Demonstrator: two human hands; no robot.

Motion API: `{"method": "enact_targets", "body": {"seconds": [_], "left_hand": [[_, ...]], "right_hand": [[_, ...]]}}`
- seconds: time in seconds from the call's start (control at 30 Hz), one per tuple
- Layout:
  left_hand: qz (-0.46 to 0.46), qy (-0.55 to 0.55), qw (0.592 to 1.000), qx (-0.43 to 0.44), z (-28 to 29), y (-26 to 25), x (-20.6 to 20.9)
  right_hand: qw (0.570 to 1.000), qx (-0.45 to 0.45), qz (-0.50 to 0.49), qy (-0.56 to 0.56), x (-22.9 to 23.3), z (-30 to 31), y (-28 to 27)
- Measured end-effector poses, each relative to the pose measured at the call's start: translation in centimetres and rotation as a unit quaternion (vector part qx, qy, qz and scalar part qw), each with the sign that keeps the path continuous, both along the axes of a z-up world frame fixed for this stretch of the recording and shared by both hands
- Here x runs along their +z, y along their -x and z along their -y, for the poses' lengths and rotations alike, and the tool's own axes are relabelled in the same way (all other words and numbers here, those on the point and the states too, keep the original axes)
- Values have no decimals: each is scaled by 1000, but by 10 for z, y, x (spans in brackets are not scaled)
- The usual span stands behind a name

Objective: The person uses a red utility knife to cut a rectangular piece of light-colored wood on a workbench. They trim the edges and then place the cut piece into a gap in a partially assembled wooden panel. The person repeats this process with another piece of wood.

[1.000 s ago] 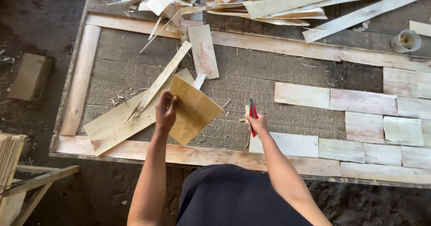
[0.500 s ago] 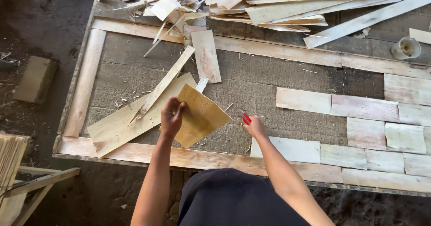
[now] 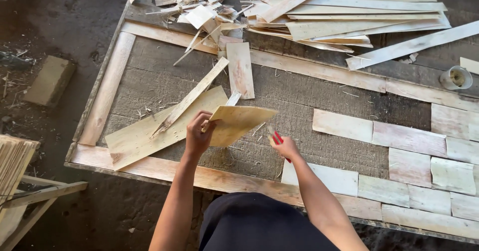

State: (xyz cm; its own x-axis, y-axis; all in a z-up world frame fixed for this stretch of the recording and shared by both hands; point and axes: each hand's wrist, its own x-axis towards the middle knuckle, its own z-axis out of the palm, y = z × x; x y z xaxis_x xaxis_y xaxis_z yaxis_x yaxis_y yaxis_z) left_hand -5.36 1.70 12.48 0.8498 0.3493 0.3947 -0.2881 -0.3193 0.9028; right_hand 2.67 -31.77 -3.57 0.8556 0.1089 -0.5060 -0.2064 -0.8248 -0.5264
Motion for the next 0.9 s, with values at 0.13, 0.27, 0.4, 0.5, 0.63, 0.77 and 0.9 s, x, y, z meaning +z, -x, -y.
{"method": "enact_targets", "body": {"seconds": [0.13,0.27,0.4,0.5,0.63,0.77,0.9], "left_hand": [[-12,-3,999,-36,10,3,12],[20,-100,989,-106,28,2,8],[83,-151,977,-127,57,2,19],[144,-239,951,-129,89,-2,21],[234,-329,902,-151,124,-10,41],[249,-415,864,-140,151,-11,42],[217,-432,861,-155,178,-16,26]], "right_hand": [[991,-71,41,-106,63,-63,-52],[900,-80,34,-427,158,-106,-82],[812,-173,47,-556,216,-82,-76],[764,-231,62,-599,252,-62,-34],[728,-293,79,-615,265,-22,1],[750,-315,126,-567,190,57,-3],[746,-344,152,-549,112,107,-8]]}}
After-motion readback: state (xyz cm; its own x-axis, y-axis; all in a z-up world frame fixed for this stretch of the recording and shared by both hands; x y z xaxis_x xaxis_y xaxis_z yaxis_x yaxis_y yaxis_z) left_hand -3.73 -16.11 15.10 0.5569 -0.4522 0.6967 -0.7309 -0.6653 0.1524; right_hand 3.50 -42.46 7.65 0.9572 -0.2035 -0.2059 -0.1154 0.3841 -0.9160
